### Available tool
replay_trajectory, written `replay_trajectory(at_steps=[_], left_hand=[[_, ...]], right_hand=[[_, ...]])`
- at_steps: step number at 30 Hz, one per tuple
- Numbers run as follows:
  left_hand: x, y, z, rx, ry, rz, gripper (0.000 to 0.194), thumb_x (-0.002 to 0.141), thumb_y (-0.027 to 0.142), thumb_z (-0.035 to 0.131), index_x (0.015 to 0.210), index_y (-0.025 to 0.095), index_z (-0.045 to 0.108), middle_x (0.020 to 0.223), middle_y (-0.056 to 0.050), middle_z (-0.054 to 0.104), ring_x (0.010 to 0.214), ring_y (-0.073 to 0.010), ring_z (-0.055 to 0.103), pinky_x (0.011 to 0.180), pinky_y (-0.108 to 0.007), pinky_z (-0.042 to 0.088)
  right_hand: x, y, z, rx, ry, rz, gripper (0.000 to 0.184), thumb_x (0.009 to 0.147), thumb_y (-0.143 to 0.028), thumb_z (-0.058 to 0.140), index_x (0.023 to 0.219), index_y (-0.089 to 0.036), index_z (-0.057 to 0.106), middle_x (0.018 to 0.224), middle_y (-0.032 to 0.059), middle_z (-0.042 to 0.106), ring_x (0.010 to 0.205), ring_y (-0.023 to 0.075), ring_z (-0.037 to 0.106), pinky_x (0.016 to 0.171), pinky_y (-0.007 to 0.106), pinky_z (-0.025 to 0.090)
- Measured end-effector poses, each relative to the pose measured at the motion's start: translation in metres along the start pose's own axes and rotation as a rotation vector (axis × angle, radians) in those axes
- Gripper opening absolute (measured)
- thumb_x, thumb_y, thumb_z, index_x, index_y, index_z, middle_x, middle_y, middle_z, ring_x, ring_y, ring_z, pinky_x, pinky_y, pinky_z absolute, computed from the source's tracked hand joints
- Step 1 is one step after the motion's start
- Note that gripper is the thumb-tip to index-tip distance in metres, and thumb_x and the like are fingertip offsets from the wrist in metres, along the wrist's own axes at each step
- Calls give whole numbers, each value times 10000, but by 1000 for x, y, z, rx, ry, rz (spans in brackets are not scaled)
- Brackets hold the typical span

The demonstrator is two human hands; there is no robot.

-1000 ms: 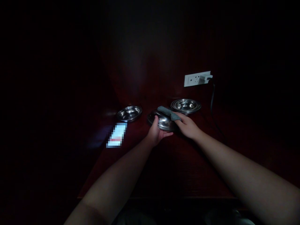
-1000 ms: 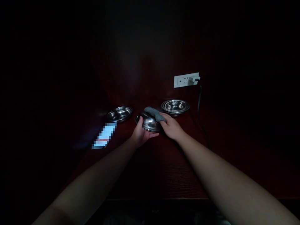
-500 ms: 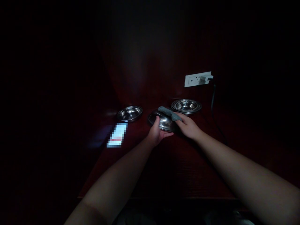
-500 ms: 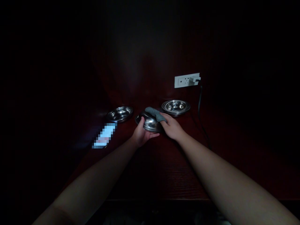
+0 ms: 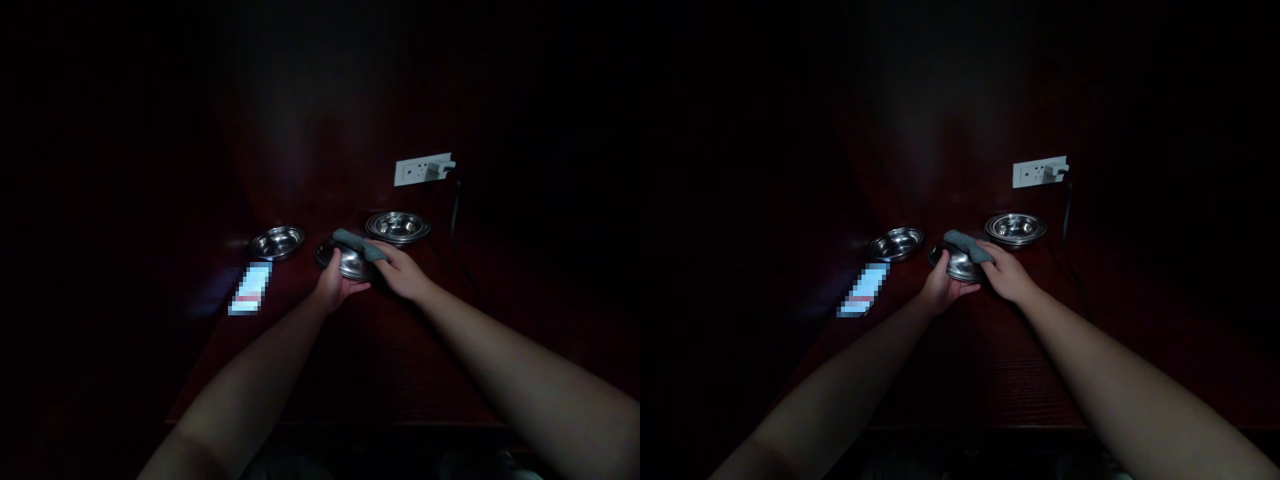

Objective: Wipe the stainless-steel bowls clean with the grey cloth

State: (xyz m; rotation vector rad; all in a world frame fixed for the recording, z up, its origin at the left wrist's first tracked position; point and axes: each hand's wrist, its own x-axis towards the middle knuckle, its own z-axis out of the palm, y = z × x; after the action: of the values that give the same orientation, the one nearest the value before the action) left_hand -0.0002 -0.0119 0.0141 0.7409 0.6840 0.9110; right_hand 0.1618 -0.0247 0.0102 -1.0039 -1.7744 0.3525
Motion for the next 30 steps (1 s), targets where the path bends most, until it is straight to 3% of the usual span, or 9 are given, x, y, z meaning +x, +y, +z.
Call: replay_trajectory(at_steps=[9, 20, 30], left_hand=[[-1, 1, 2, 38, 13, -6, 583, 895, 571, 332, 1244, 154, 541, 1246, -176, 605, 1072, -297, 618, 816, -441, 524], [-1, 1, 2, 51, 10, -7, 601, 900, 574, 315, 1261, 138, 518, 1316, -181, 554, 1090, -305, 609, 818, -441, 524], [-1, 1, 3, 39, 5, 0, 589, 896, 577, 324, 1242, 151, 537, 1290, -172, 575, 1069, -293, 618, 823, -440, 525]], right_hand=[[1, 4, 1, -5, 19, 52, 363, 894, -361, 467, 1197, -222, 612, 1271, 71, 611, 1196, 238, 545, 1073, 448, 370], [2, 4, 1, 4, 22, 70, 378, 891, -409, 476, 1182, -220, 625, 1269, 74, 612, 1197, 259, 543, 1068, 458, 371], [2, 6, 1, -32, 21, 37, 350, 895, -346, 461, 1177, -218, 624, 1264, 81, 614, 1189, 253, 549, 1061, 468, 380]])
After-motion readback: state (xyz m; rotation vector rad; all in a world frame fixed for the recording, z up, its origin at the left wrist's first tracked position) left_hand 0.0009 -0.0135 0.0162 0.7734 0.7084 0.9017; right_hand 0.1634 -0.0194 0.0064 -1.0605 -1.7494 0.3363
